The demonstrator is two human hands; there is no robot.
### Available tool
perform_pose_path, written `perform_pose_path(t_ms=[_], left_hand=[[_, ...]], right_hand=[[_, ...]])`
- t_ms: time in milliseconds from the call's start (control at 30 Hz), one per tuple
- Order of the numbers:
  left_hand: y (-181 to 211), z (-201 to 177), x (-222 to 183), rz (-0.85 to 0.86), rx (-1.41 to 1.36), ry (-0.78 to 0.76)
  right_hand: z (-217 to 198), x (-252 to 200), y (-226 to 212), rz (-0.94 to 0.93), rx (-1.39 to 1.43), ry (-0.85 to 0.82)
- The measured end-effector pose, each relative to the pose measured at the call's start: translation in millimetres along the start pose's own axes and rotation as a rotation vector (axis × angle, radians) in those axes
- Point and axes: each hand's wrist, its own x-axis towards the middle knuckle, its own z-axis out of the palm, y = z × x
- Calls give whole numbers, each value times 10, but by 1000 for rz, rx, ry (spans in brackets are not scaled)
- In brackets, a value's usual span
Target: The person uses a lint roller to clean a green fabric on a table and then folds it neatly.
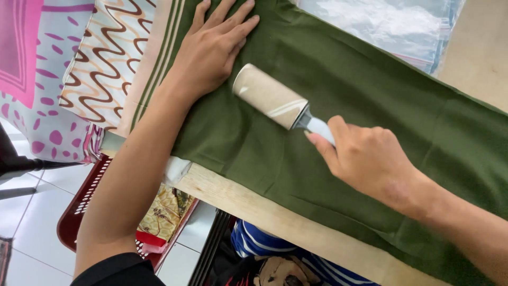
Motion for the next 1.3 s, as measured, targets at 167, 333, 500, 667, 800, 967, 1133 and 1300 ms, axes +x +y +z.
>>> perform_pose_path(t_ms=[167, 333, 500, 667, 800, 967, 1133, 1300], left_hand=[[31, -33, 11, -16, -22, 6], [45, -73, 19, -88, -180, 18], [147, -145, 43, -160, -168, -83], [164, -54, 28, -95, 77, -133], [139, -7, 41, -106, 92, -134], [150, -33, 56, -123, 65, -146], [161, -45, 67, -138, 63, -167], [172, -72, 85, -167, 87, -237]], right_hand=[[-188, -109, -51, -109, 166, -5], [-254, 83, 319, -61, 137, -9], [-104, 338, 631, 94, -18, -58], [63, 435, 896, 108, -335, 84], [142, 521, 1157, 164, -432, 161], [-199, 472, 847, 32, -158, 79], [-78, 554, 876, -65, -308, 37], [129, 766, 1405, 133, -578, 121]])
